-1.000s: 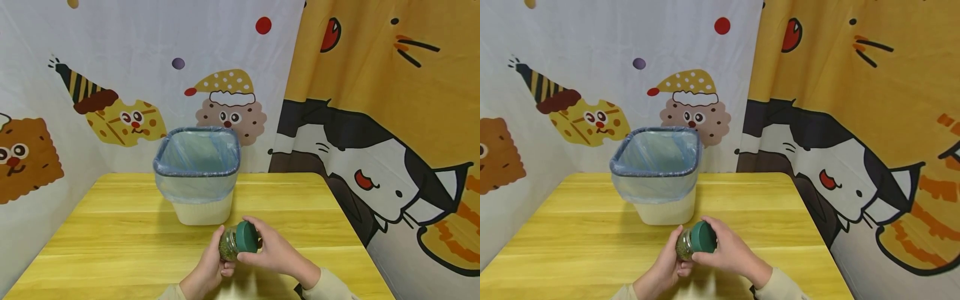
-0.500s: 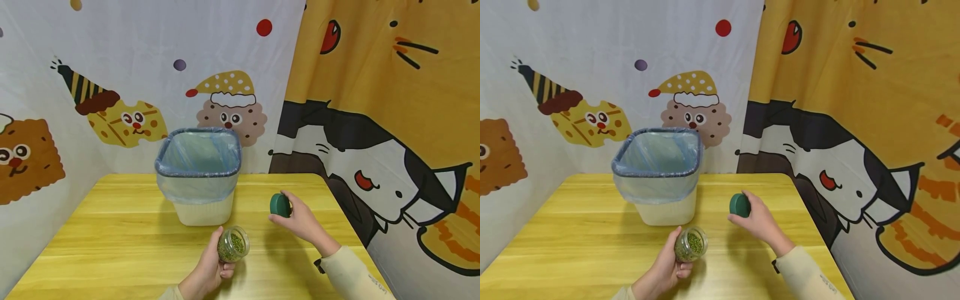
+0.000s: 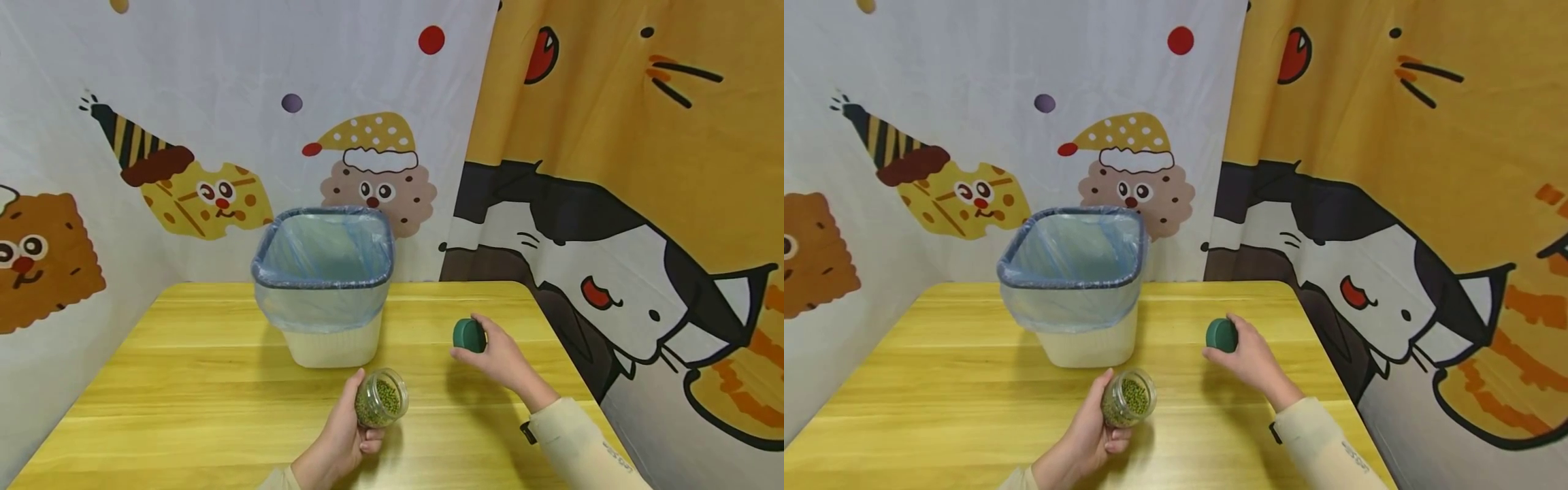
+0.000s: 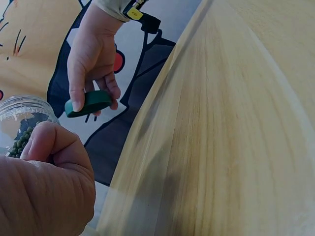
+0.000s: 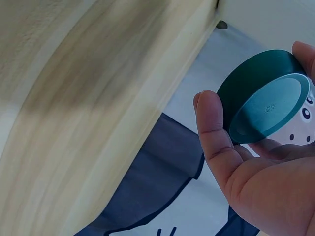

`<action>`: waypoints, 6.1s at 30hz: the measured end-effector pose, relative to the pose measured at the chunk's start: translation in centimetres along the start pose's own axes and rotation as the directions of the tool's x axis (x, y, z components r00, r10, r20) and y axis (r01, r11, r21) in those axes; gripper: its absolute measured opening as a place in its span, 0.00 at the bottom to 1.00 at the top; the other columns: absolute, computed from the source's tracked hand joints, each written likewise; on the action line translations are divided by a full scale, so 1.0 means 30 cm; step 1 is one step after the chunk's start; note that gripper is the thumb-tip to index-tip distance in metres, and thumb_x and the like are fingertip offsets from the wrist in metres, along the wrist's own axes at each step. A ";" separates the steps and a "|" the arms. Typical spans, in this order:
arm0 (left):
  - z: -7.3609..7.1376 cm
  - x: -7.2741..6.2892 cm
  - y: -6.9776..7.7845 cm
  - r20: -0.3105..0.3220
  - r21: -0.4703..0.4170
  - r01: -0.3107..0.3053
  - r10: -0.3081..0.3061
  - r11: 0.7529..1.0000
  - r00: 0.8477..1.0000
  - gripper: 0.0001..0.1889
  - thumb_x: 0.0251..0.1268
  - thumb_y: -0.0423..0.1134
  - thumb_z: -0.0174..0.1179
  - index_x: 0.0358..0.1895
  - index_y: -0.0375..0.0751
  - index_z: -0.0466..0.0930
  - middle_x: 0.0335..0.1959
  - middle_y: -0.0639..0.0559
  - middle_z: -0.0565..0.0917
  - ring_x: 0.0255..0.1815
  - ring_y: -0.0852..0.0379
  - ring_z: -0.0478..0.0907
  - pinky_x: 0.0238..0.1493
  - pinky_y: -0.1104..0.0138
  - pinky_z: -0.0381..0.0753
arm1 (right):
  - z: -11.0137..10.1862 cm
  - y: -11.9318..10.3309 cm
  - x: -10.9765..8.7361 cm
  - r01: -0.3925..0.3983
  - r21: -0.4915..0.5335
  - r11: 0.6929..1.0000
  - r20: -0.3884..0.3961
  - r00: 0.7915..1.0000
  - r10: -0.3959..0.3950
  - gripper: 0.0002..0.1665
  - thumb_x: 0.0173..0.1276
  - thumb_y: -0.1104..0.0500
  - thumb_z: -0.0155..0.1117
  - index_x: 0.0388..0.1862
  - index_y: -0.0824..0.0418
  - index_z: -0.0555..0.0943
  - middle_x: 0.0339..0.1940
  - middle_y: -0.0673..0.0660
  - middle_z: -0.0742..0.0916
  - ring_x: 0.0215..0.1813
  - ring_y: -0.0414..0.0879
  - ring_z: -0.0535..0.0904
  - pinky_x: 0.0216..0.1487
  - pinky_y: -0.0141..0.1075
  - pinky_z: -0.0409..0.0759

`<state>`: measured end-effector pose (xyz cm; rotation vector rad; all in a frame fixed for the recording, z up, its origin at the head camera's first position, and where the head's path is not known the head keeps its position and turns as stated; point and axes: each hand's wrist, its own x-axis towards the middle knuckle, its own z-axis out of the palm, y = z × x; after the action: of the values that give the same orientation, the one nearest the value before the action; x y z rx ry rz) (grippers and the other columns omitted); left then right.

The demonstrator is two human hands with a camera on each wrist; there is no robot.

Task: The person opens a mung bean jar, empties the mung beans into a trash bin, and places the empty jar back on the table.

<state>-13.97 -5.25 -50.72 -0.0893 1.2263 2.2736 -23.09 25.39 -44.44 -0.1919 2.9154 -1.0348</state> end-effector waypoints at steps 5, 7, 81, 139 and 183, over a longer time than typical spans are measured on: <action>-0.002 0.000 0.001 -0.003 0.004 -0.004 0.004 1.000 1.000 0.38 0.77 0.77 0.41 0.56 0.43 0.75 0.34 0.53 0.81 0.20 0.66 0.61 0.16 0.78 0.62 | 0.004 0.012 0.016 -0.015 -0.013 1.000 0.003 1.000 0.015 0.62 0.68 0.35 0.75 0.87 0.64 0.57 0.80 0.74 0.72 0.71 0.69 0.78 0.65 0.60 0.85; -0.002 0.000 0.002 -0.003 0.005 -0.006 0.006 1.000 1.000 0.38 0.78 0.76 0.40 0.56 0.43 0.75 0.34 0.53 0.81 0.19 0.66 0.61 0.16 0.78 0.62 | 0.006 0.026 0.032 -0.023 -0.029 0.999 0.003 1.000 0.024 0.62 0.69 0.35 0.74 0.87 0.64 0.56 0.79 0.74 0.72 0.70 0.68 0.78 0.64 0.60 0.85; -0.210 -0.297 0.160 -0.216 0.553 -0.301 0.482 0.777 0.849 0.34 0.64 0.29 0.73 0.72 0.30 0.69 0.55 0.52 0.87 0.53 0.60 0.87 0.51 0.68 0.89 | -0.071 0.126 -0.088 -0.072 -0.065 0.995 0.086 0.993 0.077 0.61 0.72 0.29 0.68 0.84 0.70 0.60 0.79 0.76 0.72 0.67 0.69 0.80 0.49 0.52 0.89; -0.182 -0.454 1.002 -0.182 0.980 0.081 0.671 0.180 0.719 0.53 0.62 0.69 0.71 0.78 0.36 0.60 0.63 0.36 0.77 0.56 0.40 0.77 0.37 0.66 0.81 | 0.058 -0.542 0.056 0.768 -0.430 0.475 -0.327 0.358 -0.875 0.24 0.70 0.59 0.78 0.62 0.66 0.85 0.61 0.64 0.88 0.68 0.59 0.84 0.71 0.48 0.84; -0.052 -0.285 1.173 0.012 0.985 0.087 0.571 -0.147 0.821 0.58 0.56 0.62 0.79 0.82 0.37 0.58 0.65 0.31 0.77 0.59 0.33 0.79 0.52 0.38 0.84 | 0.119 -0.571 0.113 0.791 -0.334 0.512 -0.430 0.355 -0.830 0.17 0.69 0.64 0.76 0.55 0.65 0.90 0.50 0.60 0.89 0.60 0.56 0.87 0.73 0.48 0.82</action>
<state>-24.45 -25.43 -22.49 0.2651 3.1934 0.7662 -24.42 9.52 -36.41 -1.8487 3.3383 -1.1864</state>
